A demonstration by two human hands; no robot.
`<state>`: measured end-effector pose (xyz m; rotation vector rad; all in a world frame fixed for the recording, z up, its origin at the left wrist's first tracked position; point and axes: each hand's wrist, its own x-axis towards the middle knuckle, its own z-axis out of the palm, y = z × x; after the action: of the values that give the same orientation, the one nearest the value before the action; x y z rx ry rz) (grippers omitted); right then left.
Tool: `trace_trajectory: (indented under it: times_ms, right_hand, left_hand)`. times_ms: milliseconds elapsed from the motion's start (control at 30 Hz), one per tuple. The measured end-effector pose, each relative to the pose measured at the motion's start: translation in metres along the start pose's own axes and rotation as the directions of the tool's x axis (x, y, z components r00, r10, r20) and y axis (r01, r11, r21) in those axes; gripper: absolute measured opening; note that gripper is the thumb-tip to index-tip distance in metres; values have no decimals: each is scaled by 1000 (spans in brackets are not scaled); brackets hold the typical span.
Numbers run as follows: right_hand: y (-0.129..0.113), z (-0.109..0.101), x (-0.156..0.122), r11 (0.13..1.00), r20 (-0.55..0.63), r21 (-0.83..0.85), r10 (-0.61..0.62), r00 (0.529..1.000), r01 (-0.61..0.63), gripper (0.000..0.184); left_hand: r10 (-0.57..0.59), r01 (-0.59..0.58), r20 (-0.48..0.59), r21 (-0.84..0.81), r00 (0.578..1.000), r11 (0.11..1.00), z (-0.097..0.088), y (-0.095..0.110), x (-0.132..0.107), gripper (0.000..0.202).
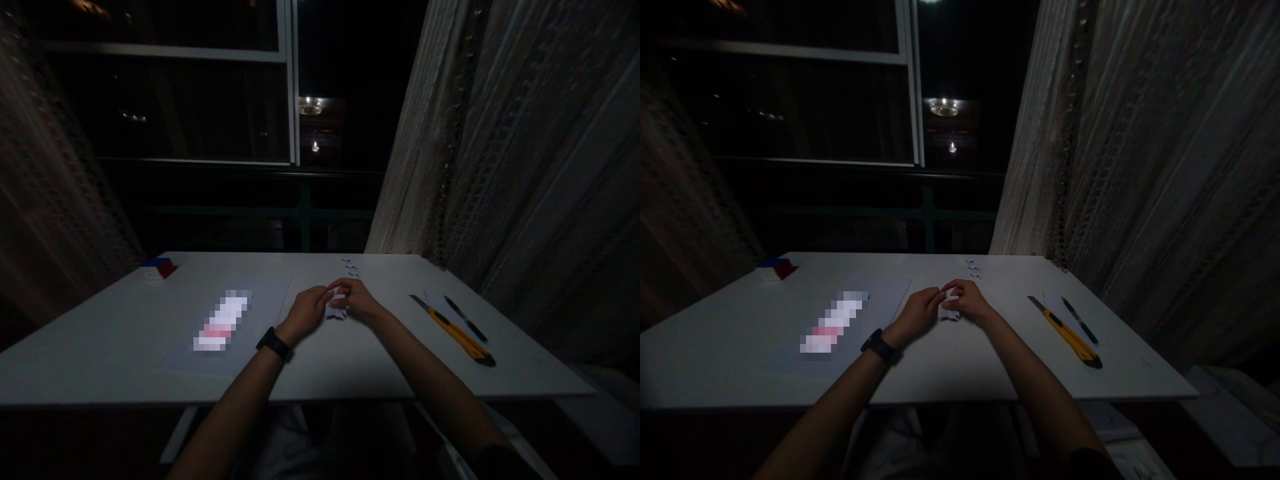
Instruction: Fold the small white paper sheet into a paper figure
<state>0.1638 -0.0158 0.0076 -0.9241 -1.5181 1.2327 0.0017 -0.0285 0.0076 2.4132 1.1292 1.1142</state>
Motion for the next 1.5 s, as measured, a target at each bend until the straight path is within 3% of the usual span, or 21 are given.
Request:
trace_trajectory:
  times_ms: [100, 200, 300, 500, 633, 800, 967, 1100, 1233, 1400, 1500]
  right_hand:
    - [3, 3, 3, 997, -166, 75, 38, 985, -26, 37]
    - [7, 9, 4, 983, -347, 185, 77, 935, -12, 33]
    - [10, 14, 4, 970, -423, 243, 115, 899, -10, 33]
    - [11, 23, 3, 976, -474, 215, 118, 873, -15, 32]
    - [11, 25, 3, 983, -468, 185, 96, 878, -9, 24]
    - [14, 22, 5, 998, -457, 36, -22, 889, 43, 18]
    - [12, 20, 4, 996, -400, -41, -92, 912, 82, 24]
    - [9, 21, 2, 977, -374, -163, -193, 907, 140, 25]
    - [12, 20, 4, 966, -393, -217, -218, 893, 140, 20]
    - [19, 16, 9, 969, -436, -229, -190, 880, 96, 23]
    - [22, 15, 10, 971, -436, -219, -185, 881, 96, 24]
  left_hand:
    - [-74, 74, -5, -96, 997, 993, 2, -1, 1, 37]
    - [-136, 126, -15, -286, 991, 950, 8, -6, 3, 33]
    - [-199, 172, -26, -403, 980, 899, 14, -12, 5, 26]
    - [-290, 231, -32, -525, 957, 819, 16, -18, 7, 28]
    - [-300, 222, -92, -477, 950, 851, 13, -17, 6, 25]
    - [-319, 242, -128, -415, 939, 877, 11, -17, 5, 26]
    - [-354, 234, -220, -434, 909, 870, 8, -12, 5, 25]
    - [-373, 244, -217, -456, 902, 856, 5, -8, 5, 27]
    - [-325, 224, -215, -388, 921, 894, 4, -5, 4, 25]
    - [-166, 120, -207, -216, 964, 969, 3, -4, 3, 23]
    - [-172, 125, -196, -230, 965, 965, 3, -4, 3, 21]
